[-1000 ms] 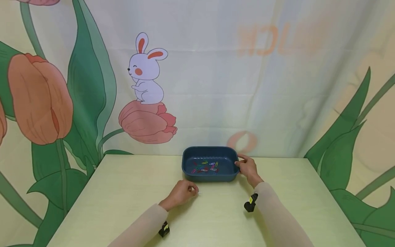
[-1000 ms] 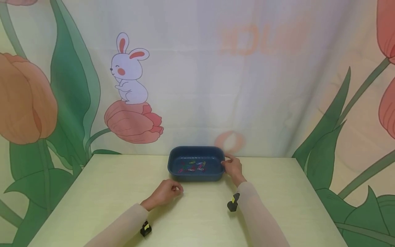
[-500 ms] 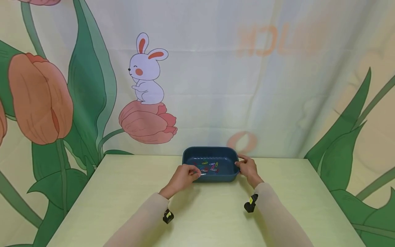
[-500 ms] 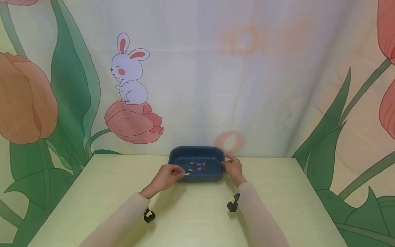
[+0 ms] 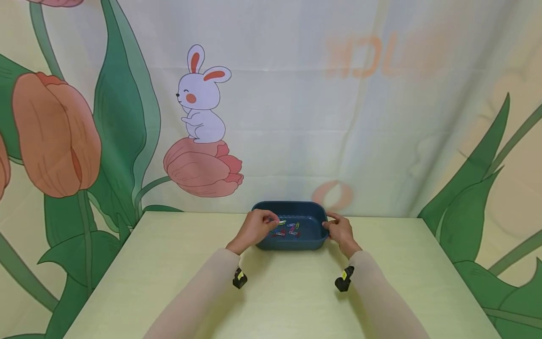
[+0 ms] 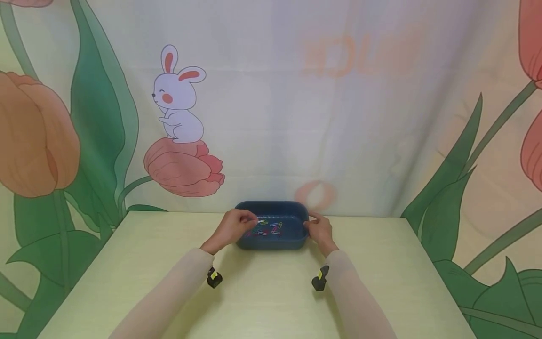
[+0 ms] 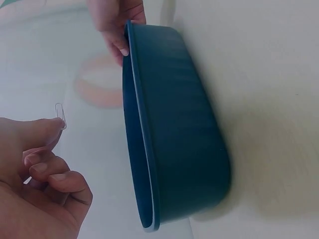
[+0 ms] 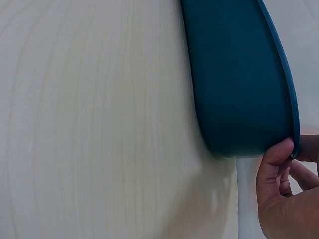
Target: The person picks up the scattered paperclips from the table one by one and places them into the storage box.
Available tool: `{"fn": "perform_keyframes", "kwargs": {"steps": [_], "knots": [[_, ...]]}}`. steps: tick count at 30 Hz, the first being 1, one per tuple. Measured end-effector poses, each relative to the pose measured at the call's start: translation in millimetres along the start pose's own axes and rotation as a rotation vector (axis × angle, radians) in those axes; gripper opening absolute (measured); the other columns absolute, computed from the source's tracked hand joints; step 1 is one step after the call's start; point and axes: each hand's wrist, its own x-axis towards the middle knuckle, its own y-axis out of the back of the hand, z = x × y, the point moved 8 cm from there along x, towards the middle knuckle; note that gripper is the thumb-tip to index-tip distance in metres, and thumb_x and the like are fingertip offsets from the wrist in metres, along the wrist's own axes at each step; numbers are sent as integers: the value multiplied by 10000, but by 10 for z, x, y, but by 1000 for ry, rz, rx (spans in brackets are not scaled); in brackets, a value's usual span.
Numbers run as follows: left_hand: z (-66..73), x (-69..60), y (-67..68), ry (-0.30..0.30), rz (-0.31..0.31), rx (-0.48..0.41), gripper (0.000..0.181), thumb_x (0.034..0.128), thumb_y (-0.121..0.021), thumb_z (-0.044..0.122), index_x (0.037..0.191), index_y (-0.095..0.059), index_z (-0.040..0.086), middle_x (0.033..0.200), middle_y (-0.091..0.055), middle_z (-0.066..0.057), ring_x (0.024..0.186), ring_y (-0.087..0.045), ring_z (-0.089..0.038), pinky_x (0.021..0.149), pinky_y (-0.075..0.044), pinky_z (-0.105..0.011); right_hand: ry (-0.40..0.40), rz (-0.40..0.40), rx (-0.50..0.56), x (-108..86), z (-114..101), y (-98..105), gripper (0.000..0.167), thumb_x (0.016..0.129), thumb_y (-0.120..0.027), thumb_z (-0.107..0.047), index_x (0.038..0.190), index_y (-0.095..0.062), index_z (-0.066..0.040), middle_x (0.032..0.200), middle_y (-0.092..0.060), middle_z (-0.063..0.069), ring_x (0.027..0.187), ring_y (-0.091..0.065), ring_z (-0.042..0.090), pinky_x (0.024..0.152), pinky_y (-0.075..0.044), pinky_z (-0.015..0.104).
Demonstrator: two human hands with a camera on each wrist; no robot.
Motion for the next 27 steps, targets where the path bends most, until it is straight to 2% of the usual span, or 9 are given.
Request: {"fn": "perform_keyframes", "kwargs": {"steps": [4, 10, 18, 23, 27], "knots": [[14, 77, -3, 15, 4, -29, 148, 953, -642, 183, 984, -745, 81, 521, -419, 27, 437, -383, -121, 496, -349, -258, -2, 1, 6, -2, -10, 1, 467, 963, -603, -164, 1423, -523, -171, 1126, -596, 130, 867, -628, 229, 691, -561, 317], [6, 181, -15, 25, 35, -26, 146, 947, -648, 166, 977, -749, 65, 556, -437, 29, 482, -351, -122, 537, -326, -262, -3, 4, 2, -2, -13, 4, 463, 961, -606, -160, 1418, -530, -173, 1121, -599, 126, 868, -630, 235, 647, -544, 271], [-108, 304, -84, 95, 58, -41, 145, 944, -652, 171, 983, -747, 69, 592, -477, 21, 518, -372, -134, 569, -361, -272, 3, 4, 6, -2, -13, 7, 468, 964, -602, -159, 1425, -521, -168, 1114, -601, 126, 902, -634, 267, 703, -565, 332], [-167, 362, -125, 124, 96, -26, 127, 930, -671, 167, 958, -750, 72, 623, -494, 22, 549, -410, -133, 573, -372, -264, -10, 5, 0, 11, 13, 1, 470, 964, -608, -163, 1426, -521, -169, 1129, -596, 128, 832, -619, 204, 723, -570, 347], [-218, 376, -161, 157, 98, -6, 146, 935, -668, 183, 988, -751, 76, 654, -533, 4, 566, -443, -146, 572, -384, -272, -9, 6, 6, 19, 14, -7, 466, 961, -609, -164, 1420, -526, -170, 1121, -595, 126, 787, -602, 166, 727, -569, 356]]}}
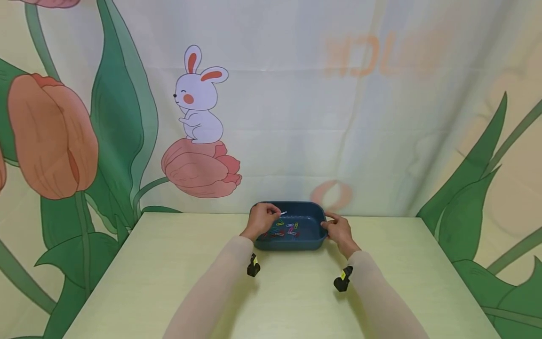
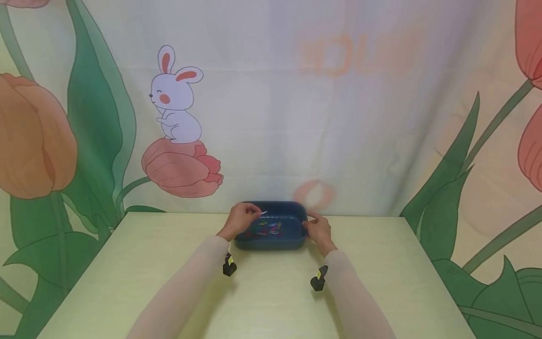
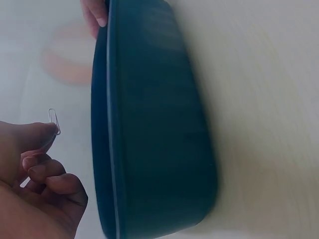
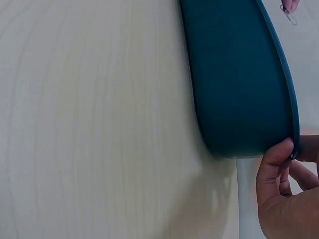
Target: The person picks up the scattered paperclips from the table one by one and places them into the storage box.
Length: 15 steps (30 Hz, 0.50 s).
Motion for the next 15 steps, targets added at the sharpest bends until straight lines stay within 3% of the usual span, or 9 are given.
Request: {"fn": "perform_keyframes", "kwargs": {"steps": [6, 15], "knots": [[-77, -6, -44, 14, -24, 4, 164, 943, -656, 189, 1045, -746, 96, 692, -572, -18, 577, -473, -150, 560, -395, -273, -2, -5, 0, -8, -3, -21, 468, 960, -611, -167, 1420, -527, -173, 1118, -594, 121, 783, -602, 149, 737, -572, 362], [-77, -32, -41, -41, -27, -33, 266, 966, -622, 221, 1190, -698, 99, 650, -520, -4, 518, -430, -140, 539, -370, -268, -11, -8, 0, -16, -7, -9, 471, 963, -606, -167, 1426, -521, -172, 1114, -597, 122, 797, -598, 164, 738, -568, 361]]}}
